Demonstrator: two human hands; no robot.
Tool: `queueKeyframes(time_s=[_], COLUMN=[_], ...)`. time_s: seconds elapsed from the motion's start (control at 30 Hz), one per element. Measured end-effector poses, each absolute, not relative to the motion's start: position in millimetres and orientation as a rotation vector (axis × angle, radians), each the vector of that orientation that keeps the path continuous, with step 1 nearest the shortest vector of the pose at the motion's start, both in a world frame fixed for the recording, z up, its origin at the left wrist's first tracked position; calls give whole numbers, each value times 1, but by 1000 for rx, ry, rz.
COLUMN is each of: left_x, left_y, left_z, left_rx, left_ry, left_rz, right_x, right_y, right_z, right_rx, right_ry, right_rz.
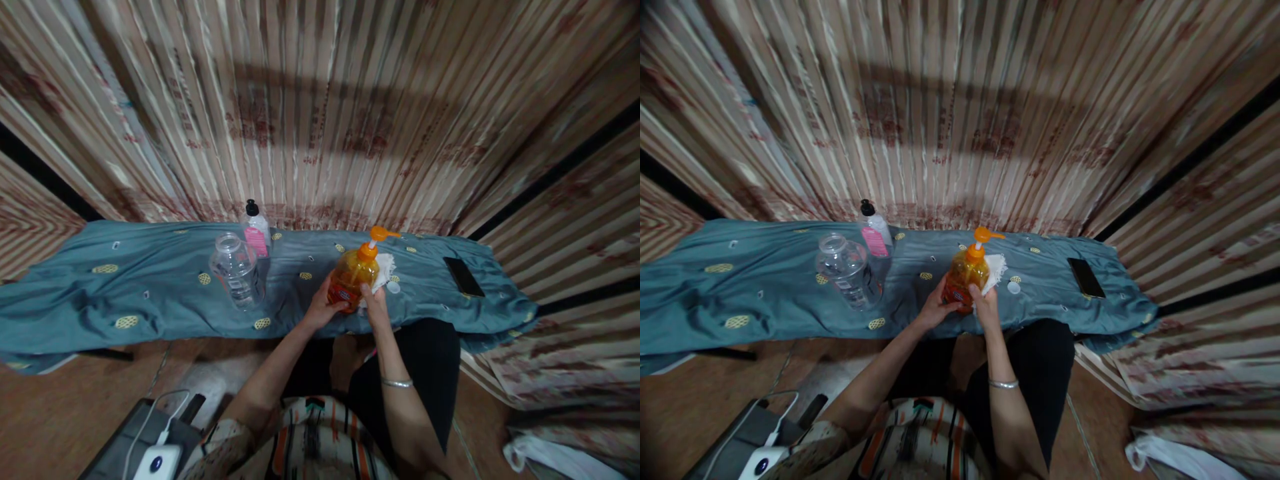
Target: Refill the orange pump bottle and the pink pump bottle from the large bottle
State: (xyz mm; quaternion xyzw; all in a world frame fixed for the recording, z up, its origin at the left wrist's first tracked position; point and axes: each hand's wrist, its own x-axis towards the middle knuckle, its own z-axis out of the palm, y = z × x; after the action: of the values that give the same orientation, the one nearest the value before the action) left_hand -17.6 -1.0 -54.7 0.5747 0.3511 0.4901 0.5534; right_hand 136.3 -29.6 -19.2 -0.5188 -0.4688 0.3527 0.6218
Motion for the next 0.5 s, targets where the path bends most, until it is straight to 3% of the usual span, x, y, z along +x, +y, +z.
queueKeyframes(time_s=[0.3, 0.5], left_x=[-13, -14], left_y=[-10, -10], left_z=[-37, -24], left_rx=[1494, 1341], left_ry=[1193, 1226], left_rz=[1238, 1123], right_x=[112, 132], right_y=[-64, -35], right_z=[-60, -41], right_rx=[-1272, -1277], right_ry=[-921, -848], right_rz=[788, 863])
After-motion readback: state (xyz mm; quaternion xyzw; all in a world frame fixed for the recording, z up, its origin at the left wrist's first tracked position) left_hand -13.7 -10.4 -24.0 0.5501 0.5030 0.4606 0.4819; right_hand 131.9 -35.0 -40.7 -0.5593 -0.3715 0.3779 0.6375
